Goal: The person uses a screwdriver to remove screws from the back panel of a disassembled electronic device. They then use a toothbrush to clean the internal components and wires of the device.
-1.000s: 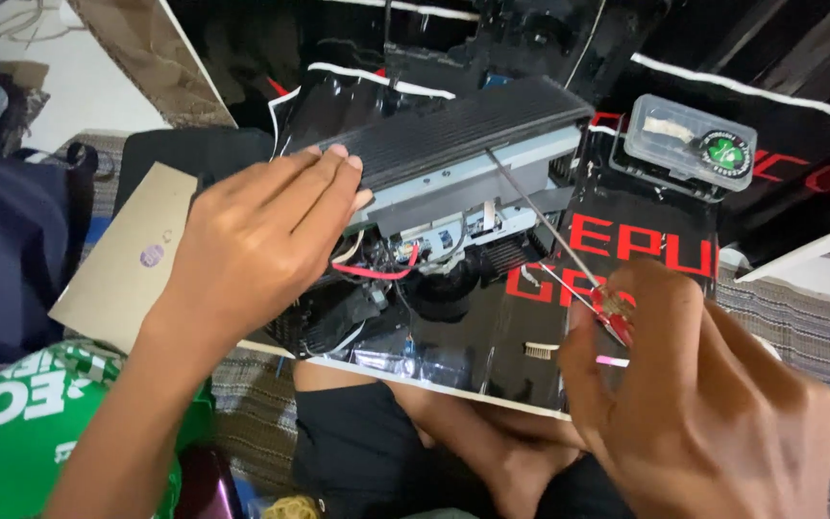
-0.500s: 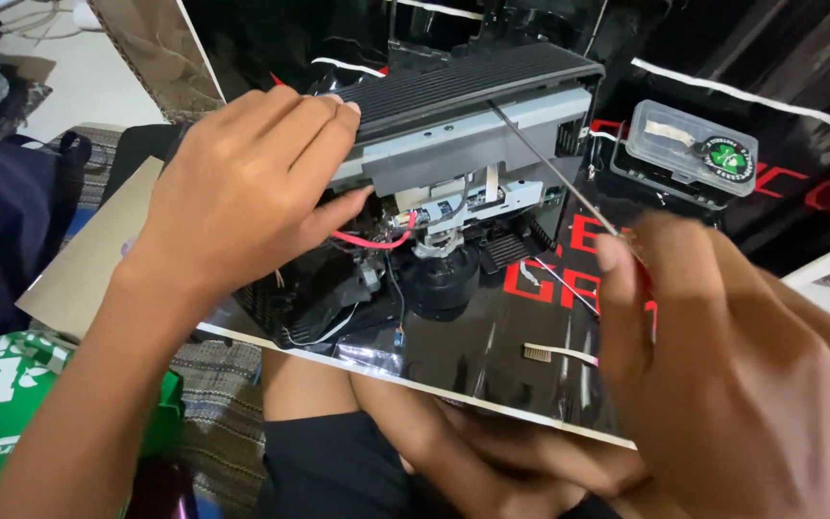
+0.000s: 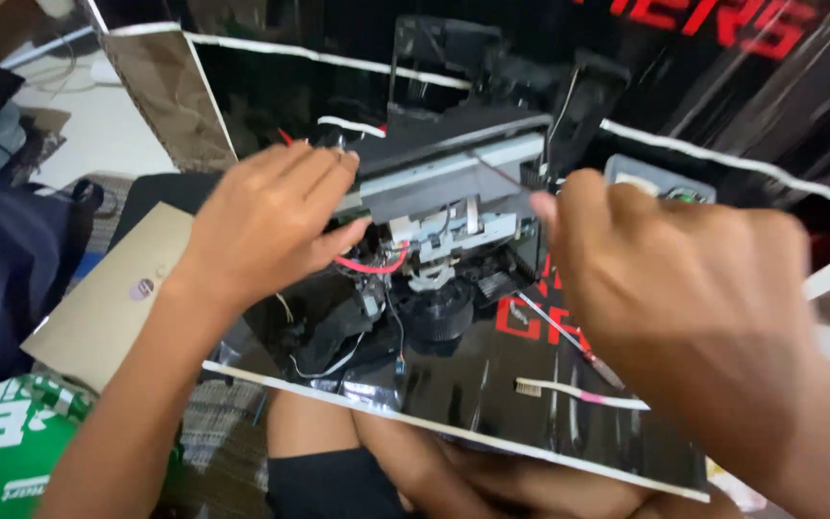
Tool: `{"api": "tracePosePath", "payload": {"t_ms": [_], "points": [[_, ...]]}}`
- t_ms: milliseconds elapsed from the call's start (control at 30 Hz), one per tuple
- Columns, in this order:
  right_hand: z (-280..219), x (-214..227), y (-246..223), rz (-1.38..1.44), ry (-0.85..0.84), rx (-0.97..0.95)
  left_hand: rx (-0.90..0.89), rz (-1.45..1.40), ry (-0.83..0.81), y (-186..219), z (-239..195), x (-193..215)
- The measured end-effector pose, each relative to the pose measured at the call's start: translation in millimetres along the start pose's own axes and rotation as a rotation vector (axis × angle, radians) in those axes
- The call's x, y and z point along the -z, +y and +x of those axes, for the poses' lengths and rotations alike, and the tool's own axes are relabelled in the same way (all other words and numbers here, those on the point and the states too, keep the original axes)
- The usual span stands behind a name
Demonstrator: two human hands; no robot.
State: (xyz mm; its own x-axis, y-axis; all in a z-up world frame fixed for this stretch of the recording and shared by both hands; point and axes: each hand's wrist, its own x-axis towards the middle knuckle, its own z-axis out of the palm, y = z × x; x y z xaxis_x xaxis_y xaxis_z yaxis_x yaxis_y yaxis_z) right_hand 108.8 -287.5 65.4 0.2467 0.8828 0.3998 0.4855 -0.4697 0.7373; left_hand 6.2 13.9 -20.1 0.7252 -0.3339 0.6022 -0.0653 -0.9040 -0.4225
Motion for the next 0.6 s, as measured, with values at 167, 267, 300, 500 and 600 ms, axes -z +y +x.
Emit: {"api": "tracePosePath", "payload": {"t_ms": [167,267,300,500,600], "points": [[24,8,1,0.293,-0.352,0.044,0.029,-0.074,0.001,-6,1,-7],[22,2,-3,0.308,-0.337,0.156,0.032,-0.062,-0.005,-5,0,-14],[19,2,-6,0.294,-0.309,0.173,0.022,-0.059,-0.006,-2,-2,-17],[19,-7,-11,0.296,-0.194,-0.148,0.008,0.066,0.000,4,-2,-14],[22,-8,-13,0.310,-0.199,-0.175,0.046,-0.025,-0.017,-2,-4,-23]]}}
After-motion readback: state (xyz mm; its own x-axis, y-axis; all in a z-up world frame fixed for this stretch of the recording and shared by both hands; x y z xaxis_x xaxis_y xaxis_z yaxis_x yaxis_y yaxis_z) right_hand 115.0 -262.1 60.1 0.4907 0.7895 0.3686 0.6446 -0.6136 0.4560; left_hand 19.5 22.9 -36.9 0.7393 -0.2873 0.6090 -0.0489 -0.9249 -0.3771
